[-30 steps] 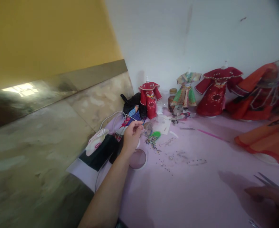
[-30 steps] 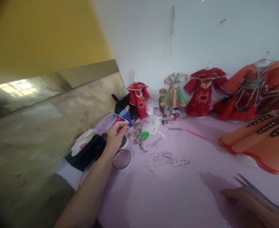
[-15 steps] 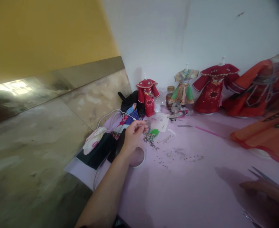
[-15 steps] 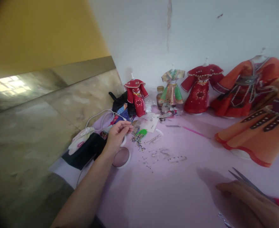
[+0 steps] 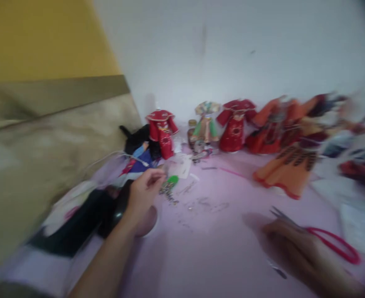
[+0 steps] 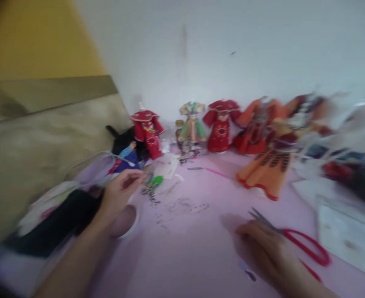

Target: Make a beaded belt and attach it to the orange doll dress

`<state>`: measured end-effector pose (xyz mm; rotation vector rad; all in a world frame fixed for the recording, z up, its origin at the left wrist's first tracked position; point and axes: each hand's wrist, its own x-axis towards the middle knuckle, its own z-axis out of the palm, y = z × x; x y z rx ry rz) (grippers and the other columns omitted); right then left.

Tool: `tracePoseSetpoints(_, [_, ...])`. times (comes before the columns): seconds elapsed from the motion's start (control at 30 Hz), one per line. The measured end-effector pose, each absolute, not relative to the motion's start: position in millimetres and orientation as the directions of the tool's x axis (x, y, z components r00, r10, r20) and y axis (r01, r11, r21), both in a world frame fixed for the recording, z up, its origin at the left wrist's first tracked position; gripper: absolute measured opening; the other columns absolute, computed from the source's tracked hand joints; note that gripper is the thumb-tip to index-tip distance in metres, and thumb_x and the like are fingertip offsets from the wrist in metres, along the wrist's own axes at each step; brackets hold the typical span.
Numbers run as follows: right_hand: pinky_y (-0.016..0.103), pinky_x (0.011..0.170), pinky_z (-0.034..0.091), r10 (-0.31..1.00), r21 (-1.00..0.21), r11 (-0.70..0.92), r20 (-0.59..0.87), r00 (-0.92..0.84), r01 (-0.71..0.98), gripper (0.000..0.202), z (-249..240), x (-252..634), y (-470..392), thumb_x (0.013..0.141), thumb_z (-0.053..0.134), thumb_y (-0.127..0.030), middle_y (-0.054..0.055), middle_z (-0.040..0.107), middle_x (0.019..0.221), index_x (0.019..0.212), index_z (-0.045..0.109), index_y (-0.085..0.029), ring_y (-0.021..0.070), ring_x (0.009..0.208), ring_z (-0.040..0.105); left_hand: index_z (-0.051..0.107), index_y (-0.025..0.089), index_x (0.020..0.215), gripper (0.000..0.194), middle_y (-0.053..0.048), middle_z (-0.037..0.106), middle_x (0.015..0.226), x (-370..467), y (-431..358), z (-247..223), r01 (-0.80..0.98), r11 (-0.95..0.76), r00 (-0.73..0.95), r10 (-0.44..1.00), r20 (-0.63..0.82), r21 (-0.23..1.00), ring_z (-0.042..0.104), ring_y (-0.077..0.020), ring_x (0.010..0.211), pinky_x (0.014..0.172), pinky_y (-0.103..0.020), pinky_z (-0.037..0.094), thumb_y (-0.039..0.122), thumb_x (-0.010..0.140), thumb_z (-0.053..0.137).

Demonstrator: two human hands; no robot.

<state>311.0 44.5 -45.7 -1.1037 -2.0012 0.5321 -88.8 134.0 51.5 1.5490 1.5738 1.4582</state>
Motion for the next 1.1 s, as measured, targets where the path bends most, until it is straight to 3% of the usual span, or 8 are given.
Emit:
tracePoseSetpoints(0.07, [0.034, 0.067, 0.055, 0.837, -0.656, 0.547, 0.403, -0.371, 0.52, 0.025, -38.9, 307.9, 47.3, 0.105, 0.041, -0.023, 0.008, 0.07, 0.089, 0.102, 0.066, -0.024, 0.0213, 0.079, 0.068, 0.074, 0.023, 0.084, 0.015, -0.002, 0.076, 0.084, -89.0, 135.6, 52.8, 0.379, -0.218, -0.226, 0.921, 0.318, 0.899, 0.07, -0.0209, 0.079, 0.077, -0.035, 0.056, 0.031, 0.073, 0.079])
tracePoseSetpoints(0.2, [0.032, 0.069, 0.051, 0.864, -0.659, 0.495, 0.303, -0.403, 0.566, 0.027, -26.7, 307.3, 49.6, 0.105, 0.037, -0.019, 0.007, 0.067, 0.089, 0.101, 0.064, -0.021, 0.0187, 0.078, 0.064, 0.072, 0.024, 0.086, 0.024, -0.001, 0.077, 0.089, -90.2, 140.8, 49.0, 0.464, -0.143, -0.228, 0.934, 0.274, 0.874, 0.07, -0.0218, 0.084, 0.079, -0.033, 0.054, 0.044, 0.072, 0.076])
tracePoseSetpoints(0.57, [0.03, 0.07, 0.049, 0.875, -0.672, 0.48, 0.316, -0.368, 0.565, 0.023, -22.2, 302.8, 49.7, 0.093, 0.043, -0.009, 0.004, 0.067, 0.088, 0.097, 0.062, -0.021, 0.0169, 0.078, 0.063, 0.071, 0.028, 0.082, 0.022, 0.003, 0.076, 0.087, -81.2, 134.3, 58.4, 0.507, -0.052, -0.248, 0.947, 0.203, 0.861, 0.068, -0.0238, 0.086, 0.08, -0.032, 0.051, 0.047, 0.07, 0.071])
tracePoseSetpoints(0.83, [0.031, 0.075, 0.051, 0.902, -0.706, 0.421, 0.26, -0.344, 0.569, 0.027, -21.3, 301.3, 46.4, 0.091, 0.045, -0.005, 0.003, 0.069, 0.092, 0.098, 0.062, -0.026, 0.0185, 0.082, 0.066, 0.071, 0.03, 0.082, 0.023, 0.005, 0.075, 0.086, -84.7, 136.5, 53.3, 0.543, -0.034, -0.267, 0.94, 0.211, 0.839, 0.067, -0.0238, 0.084, 0.079, -0.032, 0.049, 0.049, 0.07, 0.069])
tracePoseSetpoints(1.1, [0.029, 0.075, 0.049, 0.894, -0.694, 0.44, 0.281, -0.348, 0.57, 0.024, -25.0, 304.7, 50.2, 0.092, 0.045, -0.007, 0.003, 0.068, 0.093, 0.099, 0.063, -0.022, 0.0168, 0.082, 0.064, 0.069, 0.036, 0.086, 0.022, 0.009, 0.075, 0.088, -89.0, 136.8, 46.3, 0.57, -0.04, -0.237, 0.948, 0.211, 0.821, 0.067, -0.0247, 0.084, 0.079, -0.035, 0.049, 0.056, 0.079, 0.067])
